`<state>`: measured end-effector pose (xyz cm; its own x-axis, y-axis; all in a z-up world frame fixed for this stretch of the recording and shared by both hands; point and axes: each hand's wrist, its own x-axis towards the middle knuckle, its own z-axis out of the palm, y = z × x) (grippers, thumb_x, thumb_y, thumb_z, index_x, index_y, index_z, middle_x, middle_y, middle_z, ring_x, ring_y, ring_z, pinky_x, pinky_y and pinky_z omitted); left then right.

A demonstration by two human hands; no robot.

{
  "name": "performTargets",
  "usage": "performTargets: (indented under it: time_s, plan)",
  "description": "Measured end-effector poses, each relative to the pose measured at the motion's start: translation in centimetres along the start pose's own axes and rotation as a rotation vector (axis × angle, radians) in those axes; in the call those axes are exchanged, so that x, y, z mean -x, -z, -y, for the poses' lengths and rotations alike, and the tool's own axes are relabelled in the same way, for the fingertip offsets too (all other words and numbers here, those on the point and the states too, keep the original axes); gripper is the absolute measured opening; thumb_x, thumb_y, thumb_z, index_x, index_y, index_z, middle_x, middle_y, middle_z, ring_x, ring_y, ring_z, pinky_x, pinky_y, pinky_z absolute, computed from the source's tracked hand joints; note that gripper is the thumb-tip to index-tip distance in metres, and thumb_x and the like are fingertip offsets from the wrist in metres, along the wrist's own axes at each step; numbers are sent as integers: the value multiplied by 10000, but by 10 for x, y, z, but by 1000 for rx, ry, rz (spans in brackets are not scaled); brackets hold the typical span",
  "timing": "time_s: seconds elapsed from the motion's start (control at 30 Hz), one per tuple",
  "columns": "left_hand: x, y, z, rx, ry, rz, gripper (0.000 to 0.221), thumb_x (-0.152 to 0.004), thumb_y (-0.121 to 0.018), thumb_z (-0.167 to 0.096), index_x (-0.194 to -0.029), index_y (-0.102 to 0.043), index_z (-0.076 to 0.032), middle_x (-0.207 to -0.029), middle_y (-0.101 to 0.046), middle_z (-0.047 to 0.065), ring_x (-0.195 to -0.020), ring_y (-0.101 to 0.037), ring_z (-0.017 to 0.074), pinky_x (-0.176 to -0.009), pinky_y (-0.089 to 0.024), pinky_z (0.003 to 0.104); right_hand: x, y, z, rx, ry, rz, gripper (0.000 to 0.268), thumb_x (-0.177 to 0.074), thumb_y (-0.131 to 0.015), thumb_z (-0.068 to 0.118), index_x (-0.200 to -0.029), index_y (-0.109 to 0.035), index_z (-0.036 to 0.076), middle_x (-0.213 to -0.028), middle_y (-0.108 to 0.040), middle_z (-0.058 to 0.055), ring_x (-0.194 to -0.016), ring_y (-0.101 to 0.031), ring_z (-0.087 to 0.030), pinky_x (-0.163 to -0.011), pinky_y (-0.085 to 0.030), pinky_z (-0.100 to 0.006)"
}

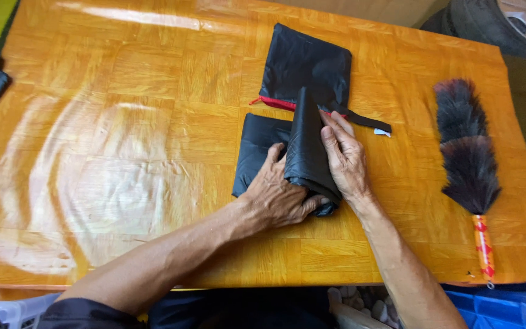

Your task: Packing a folded raincoat into a small storage pouch

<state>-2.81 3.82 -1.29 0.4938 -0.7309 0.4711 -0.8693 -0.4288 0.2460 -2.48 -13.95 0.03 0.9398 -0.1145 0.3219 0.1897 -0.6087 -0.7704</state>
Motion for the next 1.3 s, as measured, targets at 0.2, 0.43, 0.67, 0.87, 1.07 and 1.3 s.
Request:
performTargets:
  time_s: [0.2,0.43,0.67,0.87,1.07,1.3]
  plan:
    - [19,8,14,13,-112,3,596,-934,-525,-579,-966,-697,-9,-1109,-671,251,-1297,-542,449,-1180,-216,712,-5,2,18,-97,-32,82,576,-1112,-365,455,-1554,-450,96,-1557,-434,-294,-1490,-319,-454,-1223,-214,-581]
    - [44,24,24,-104,-26,109,514,-947,-516,-614,-1021,-708,-143,-1197,-587,136,-1410,-376,394,-1111,-198,807,-2,-3,27,-130,-61,114,617,-1092,-361,509,-1584,-405,140,-1602,-370,-290,-1488,-313,-487,-1201,-228,-616]
    - [53,29,39,102,-74,152,578,-976,-461,-646,-1005,-673,-109,-1203,-647,173,-1425,-430,403,-1160,-144,782,-5,-15,28,47,-19,200,574,-1093,-362,478,-1595,-412,205,-1638,-282,-286,-1514,-173,-533,-1211,-116,-670]
    - [55,32,45,41,-141,166,549,-966,-450,-615,-995,-700,-126,-1145,-697,144,-1347,-519,364,-1201,-163,722,-10,-36,35,293,29,290,563,-1090,-373,479,-1602,-400,247,-1644,-260,-272,-1518,-136,-535,-1188,-103,-703]
    - [63,18,46,87,-150,75,461,-915,-500,-587,-1025,-646,-164,-1063,-664,108,-1248,-579,339,-1180,-273,681,-21,-48,55,521,-77,392,577,-1081,-303,524,-1614,-341,306,-1636,-271,-207,-1526,-138,-481,-1145,-112,-762]
    - [58,52,5,-68,-42,105,493,-919,-536,-380,-1315,-581,-90,-1099,-665,203,-1160,-612,429,-1029,-410,643,-22,-61,59,593,-72,446,577,-1067,-307,577,-1596,-360,353,-1593,-327,-144,-1520,-175,-430,-1112,-214,-757]
